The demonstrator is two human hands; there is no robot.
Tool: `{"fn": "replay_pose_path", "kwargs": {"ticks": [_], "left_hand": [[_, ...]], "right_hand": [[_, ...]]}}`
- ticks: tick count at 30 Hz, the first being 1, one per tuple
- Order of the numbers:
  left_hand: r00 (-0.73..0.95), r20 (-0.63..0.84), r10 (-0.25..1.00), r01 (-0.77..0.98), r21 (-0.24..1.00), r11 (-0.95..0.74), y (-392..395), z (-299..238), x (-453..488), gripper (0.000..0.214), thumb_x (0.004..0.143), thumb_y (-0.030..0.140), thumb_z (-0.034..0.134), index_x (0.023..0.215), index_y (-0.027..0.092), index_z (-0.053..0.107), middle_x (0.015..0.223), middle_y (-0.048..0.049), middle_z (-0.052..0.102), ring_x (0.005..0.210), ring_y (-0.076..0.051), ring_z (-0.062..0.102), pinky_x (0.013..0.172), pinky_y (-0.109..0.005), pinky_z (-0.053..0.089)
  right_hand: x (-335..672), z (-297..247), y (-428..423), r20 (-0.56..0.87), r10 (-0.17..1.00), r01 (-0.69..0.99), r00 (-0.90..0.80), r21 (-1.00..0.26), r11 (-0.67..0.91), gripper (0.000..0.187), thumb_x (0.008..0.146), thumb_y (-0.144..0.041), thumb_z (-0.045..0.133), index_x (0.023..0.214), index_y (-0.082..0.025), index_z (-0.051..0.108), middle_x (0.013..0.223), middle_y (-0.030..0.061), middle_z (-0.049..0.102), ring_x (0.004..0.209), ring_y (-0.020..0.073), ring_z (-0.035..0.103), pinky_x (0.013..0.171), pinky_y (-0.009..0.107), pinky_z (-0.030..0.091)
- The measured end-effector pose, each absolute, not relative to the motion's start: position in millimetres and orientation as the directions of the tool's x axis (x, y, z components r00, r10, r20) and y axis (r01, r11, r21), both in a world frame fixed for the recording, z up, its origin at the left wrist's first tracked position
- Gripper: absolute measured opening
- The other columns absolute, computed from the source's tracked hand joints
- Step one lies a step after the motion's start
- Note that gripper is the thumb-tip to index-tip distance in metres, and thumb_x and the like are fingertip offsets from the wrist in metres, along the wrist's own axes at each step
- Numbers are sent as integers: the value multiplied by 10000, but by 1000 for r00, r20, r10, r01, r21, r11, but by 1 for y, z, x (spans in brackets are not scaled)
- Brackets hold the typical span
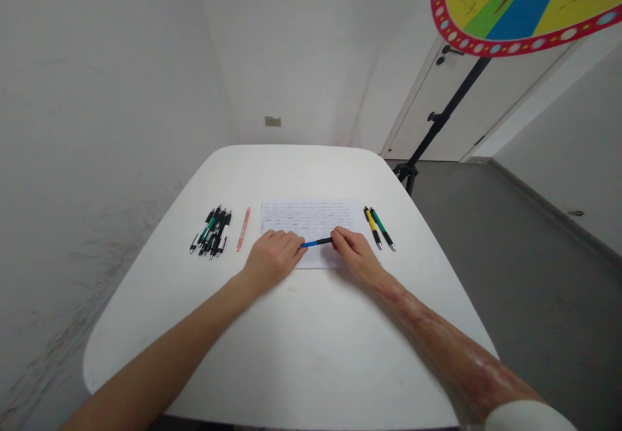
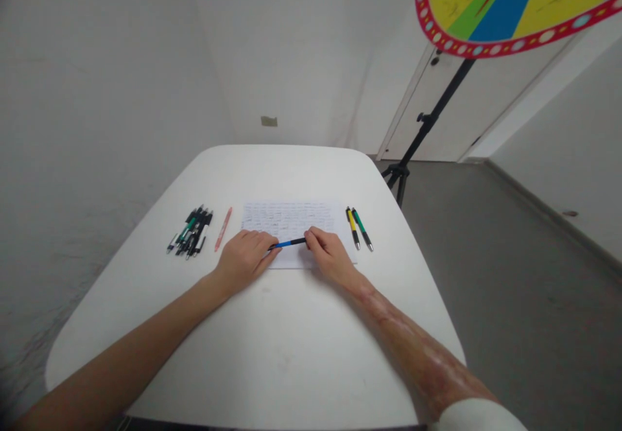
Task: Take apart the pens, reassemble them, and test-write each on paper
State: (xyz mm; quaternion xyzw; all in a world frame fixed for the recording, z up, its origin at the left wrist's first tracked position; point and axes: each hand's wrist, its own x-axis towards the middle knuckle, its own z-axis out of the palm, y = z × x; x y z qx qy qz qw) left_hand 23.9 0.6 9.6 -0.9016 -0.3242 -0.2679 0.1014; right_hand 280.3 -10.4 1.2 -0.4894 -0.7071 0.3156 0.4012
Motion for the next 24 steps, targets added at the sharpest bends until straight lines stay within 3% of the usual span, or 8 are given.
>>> {"fn": "replay_pose_path", "kwargs": {"ticks": [5,24], "left_hand": [[517,592,619,587,281,-759,12,-6,20,294,1148,434,564,1030,195,689,918,-52,761,833,-201,687,786,-364,513],[554,463,692,477,505,-719,12,3,12,288,1129,397,564,1008,206,742,898,-53,759,868,-206,690,828,-363,508]], "right_hand": [[283,-6,-11,252,946,432,-204,-844,318,445,1117,-506,455,772,-237,536,680,-14,555,665,175,505,680,328,373],[285,-6,-11,258,930,454,-262,-817,355,344,1101,-462,490,856,-244,591,786,6,668,731,193,567,735,327,397]]}}
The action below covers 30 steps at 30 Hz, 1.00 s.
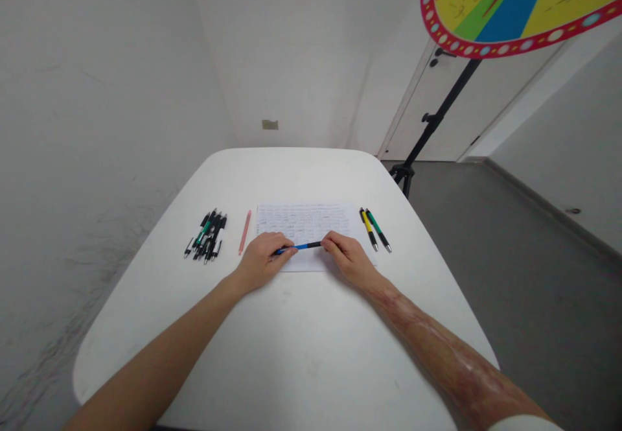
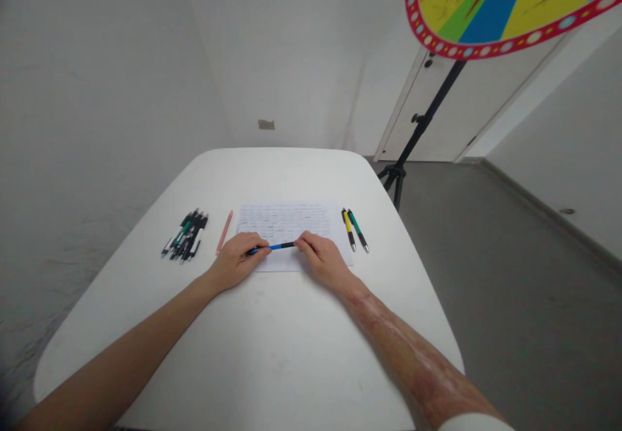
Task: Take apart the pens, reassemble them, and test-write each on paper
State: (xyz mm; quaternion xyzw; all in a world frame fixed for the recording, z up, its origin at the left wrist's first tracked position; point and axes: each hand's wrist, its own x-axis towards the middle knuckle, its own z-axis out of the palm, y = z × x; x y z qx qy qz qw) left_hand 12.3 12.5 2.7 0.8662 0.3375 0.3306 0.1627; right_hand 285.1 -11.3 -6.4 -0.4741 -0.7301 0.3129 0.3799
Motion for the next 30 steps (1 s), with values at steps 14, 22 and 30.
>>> {"fn": "replay_pose_path", "kwargs": {"ticks": [14,22,30], "left_hand": [[541,347,766,531,566,-631,12,3,10,341,1144,344,465,934,219,703,941,-33,766,905,-205,698,851,-354,499],[542,371,755,521,556,-647,10,5,8,328,1138,329,465,928,216,691,913,-31,758,866,-203,687,833,-359,489],[532,387,753,530,541,-653,11,4,8,327,1136,328,467,935,217,700,920,-38,766,860,-205,688,832,-360,502]], "right_hand": [[282,-8,-16,223,951,425,-212,-855,295,252,1061,-473,620,1151,-242,666,766,-32,605,648,163,521,642,296,397],[282,-7,-13,277,929,387,-246,-851,356,317,1111,-450,491,960,-228,659,838,31,691,756,188,603,725,329,457],[282,-7,-15,260,940,377,-220,-866,327,301,1095,-459,527,961,-228,665,774,8,646,688,170,555,651,300,434]]}}
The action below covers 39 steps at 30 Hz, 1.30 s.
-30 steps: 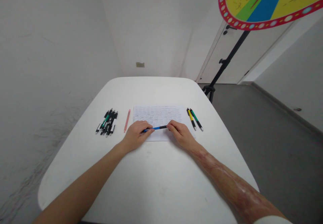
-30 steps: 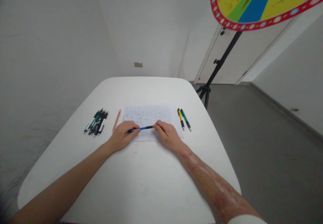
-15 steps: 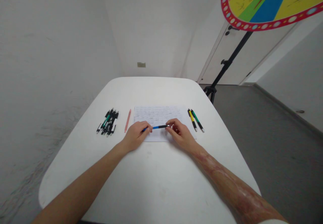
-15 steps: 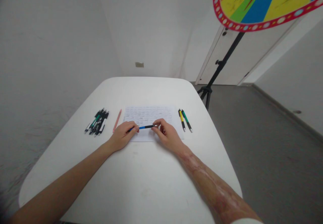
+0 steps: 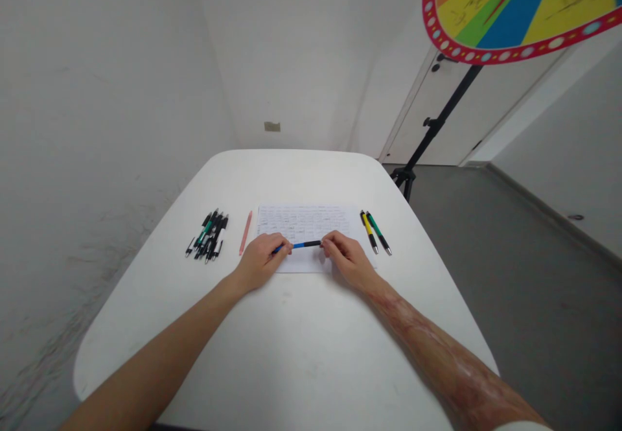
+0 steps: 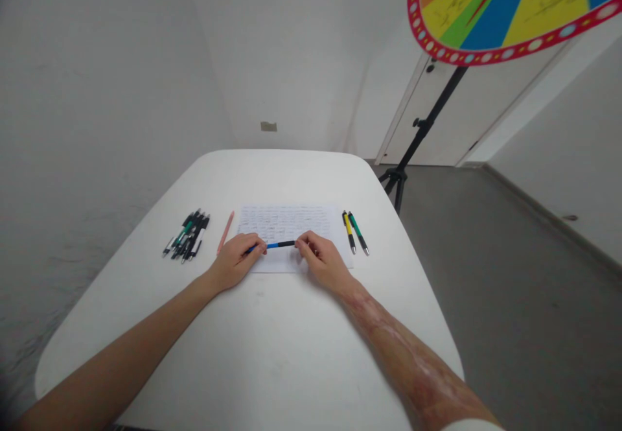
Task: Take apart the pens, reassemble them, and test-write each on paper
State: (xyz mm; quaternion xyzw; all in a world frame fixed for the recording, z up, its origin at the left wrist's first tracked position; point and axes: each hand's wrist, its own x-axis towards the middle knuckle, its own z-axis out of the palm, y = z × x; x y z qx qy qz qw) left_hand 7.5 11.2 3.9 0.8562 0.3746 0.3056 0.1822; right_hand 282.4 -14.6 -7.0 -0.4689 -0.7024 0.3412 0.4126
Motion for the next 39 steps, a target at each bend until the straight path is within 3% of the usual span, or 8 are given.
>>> {"fn": "replay_pose_path", "kwargs": {"ticks": [2,7,11,16,21,27,34,39], "left_hand": [[535,391,749,528,538,-657,11,3,7,329,1138,325,462,937,218,699,924,-37,767,859,-204,687,835,-360,499],[529,389,754,535,537,-652,12,3,8,316,1133,327,473,935,218,695,934,-35,769,872,-208,681,833,-363,489],[539,374,754,535,540,-650,12,5,9,337,1135,344,463,926,216,695,922,-38,768,857,-205,683,837,-365,497],[536,380,754,538,535,-652,11,6,9,325,1133,331,466,927,219,691,917,-37,767,866,-207,691,836,-365,502],[539,380,752,538,532,-654,12,3,8,321,1135,339,471,938,220,695,930,-42,772,874,-211,685,844,-373,493],[541,377,752,539,531,-654,12,3,7,311,1135,335,480,942,220,695,942,-38,771,883,-211,679,838,-366,482],[531,379,758,530,549,-646,13,0,8,314,1142,351,474,951,221,686,960,-40,767,889,-216,668,873,-377,480],[524,372,766,519,573,-634,14,-1,8,331,1138,372,472,936,220,685,943,-36,760,898,-217,677,890,-384,474]], "right_hand": [[282,-7,-15,263,939,376,-221,-866,331,311,1100,-447,510,934,-226,652,768,7,643,685,167,551,663,303,434],[282,-8,-16,239,948,321,-212,-899,298,234,1055,-431,597,1179,-239,648,878,3,657,652,153,536,581,283,399],[283,-8,-15,241,946,373,-216,-875,308,308,1101,-446,514,931,-227,649,768,3,635,699,170,564,675,304,438],[282,-8,-15,216,952,336,-215,-899,280,257,1057,-463,591,1182,-245,646,819,-11,646,628,157,518,591,291,385],[281,-7,-13,237,948,370,-214,-878,304,340,1105,-454,514,887,-226,641,770,11,653,697,167,557,678,309,431],[281,-8,-15,213,953,302,-217,-913,273,266,1046,-457,629,1186,-234,663,838,-15,653,604,128,500,571,280,373],[280,-5,-15,234,957,330,-171,-902,279,248,1038,-461,638,1047,-222,705,809,21,722,659,157,591,618,297,429],[281,-8,-15,278,950,323,-144,-894,310,296,1020,-508,685,1090,-222,715,679,-35,578,571,133,463,555,291,348]]}}
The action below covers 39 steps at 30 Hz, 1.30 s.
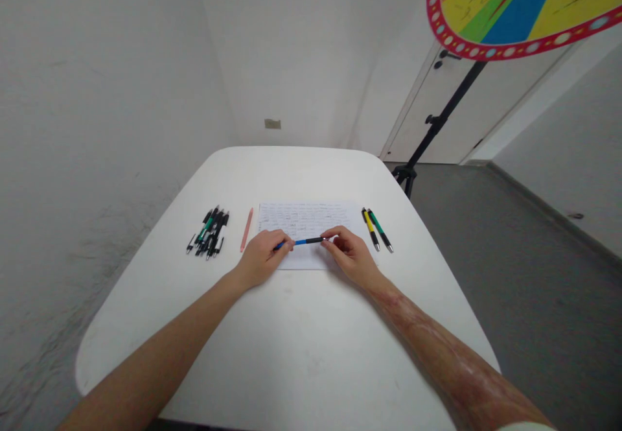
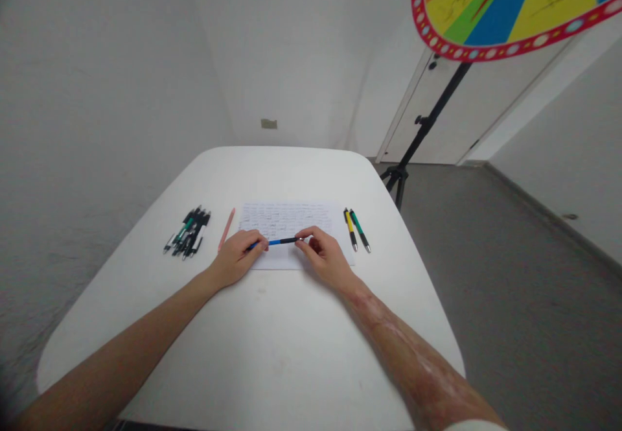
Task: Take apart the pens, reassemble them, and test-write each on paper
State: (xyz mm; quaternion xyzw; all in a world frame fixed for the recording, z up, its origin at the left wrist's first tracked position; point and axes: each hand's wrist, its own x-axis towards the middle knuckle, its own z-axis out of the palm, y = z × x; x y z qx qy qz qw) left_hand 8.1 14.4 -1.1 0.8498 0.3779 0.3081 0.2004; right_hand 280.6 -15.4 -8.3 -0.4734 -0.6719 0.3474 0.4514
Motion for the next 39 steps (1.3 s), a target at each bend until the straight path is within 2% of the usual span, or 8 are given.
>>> {"fn": "replay_pose_path", "kwargs": {"ticks": [7,13,15,19,23,31,36,39], "left_hand": [[523,355,775,530,577,-622,12,4,8,336,1131,374,464,927,224,685,942,-29,768,902,-217,680,896,-382,482],[519,360,775,528,579,-622,12,4,8,334,1134,361,459,933,222,687,949,-35,763,902,-214,670,892,-374,478],[519,356,777,533,576,-620,13,2,8,327,1134,357,465,935,222,687,950,-37,762,903,-216,667,873,-368,471],[523,349,778,540,570,-619,13,1,7,320,1135,355,469,946,222,690,953,-35,763,893,-215,659,862,-365,465],[523,348,778,541,570,-618,13,1,7,329,1139,361,462,948,225,694,965,-42,765,903,-216,664,868,-367,476],[517,348,782,547,568,-615,13,2,8,332,1130,366,468,937,226,699,954,-41,766,914,-216,681,918,-377,509],[511,334,792,561,569,-602,11,7,9,338,1125,368,450,934,230,693,956,-35,779,908,-217,686,952,-395,521],[514,333,791,561,567,-603,10,8,10,339,1125,365,445,930,228,686,959,-34,783,916,-217,691,956,-397,519]], "right_hand": [[281,-12,-16,253,960,254,-122,-927,276,308,991,-513,740,1111,-233,694,656,-58,534,549,129,446,539,289,348],[282,-15,-13,243,963,259,-113,-929,265,280,1043,-493,662,1015,-220,719,805,22,723,569,126,487,526,286,351],[282,-15,-14,253,960,257,-120,-926,276,261,1035,-477,678,1047,-220,723,826,24,741,561,120,478,521,285,345],[281,-13,-16,257,960,239,-115,-930,278,265,1004,-469,726,1107,-226,713,669,-45,595,533,121,460,518,282,343],[280,-10,-17,242,964,227,-111,-938,262,310,991,-503,738,1135,-229,714,759,-18,651,548,120,488,509,282,351],[281,-13,-15,249,964,263,-92,-928,265,255,1002,-474,711,1086,-233,699,712,-17,657,543,132,488,523,288,358],[281,-12,-16,287,954,286,-86,-910,300,202,1011,-412,675,1077,-229,728,641,-53,525,546,130,442,541,290,343],[280,-8,-16,308,948,298,-80,-900,317,185,997,-390,677,1043,-223,742,652,-47,524,556,130,441,545,293,347]]}}
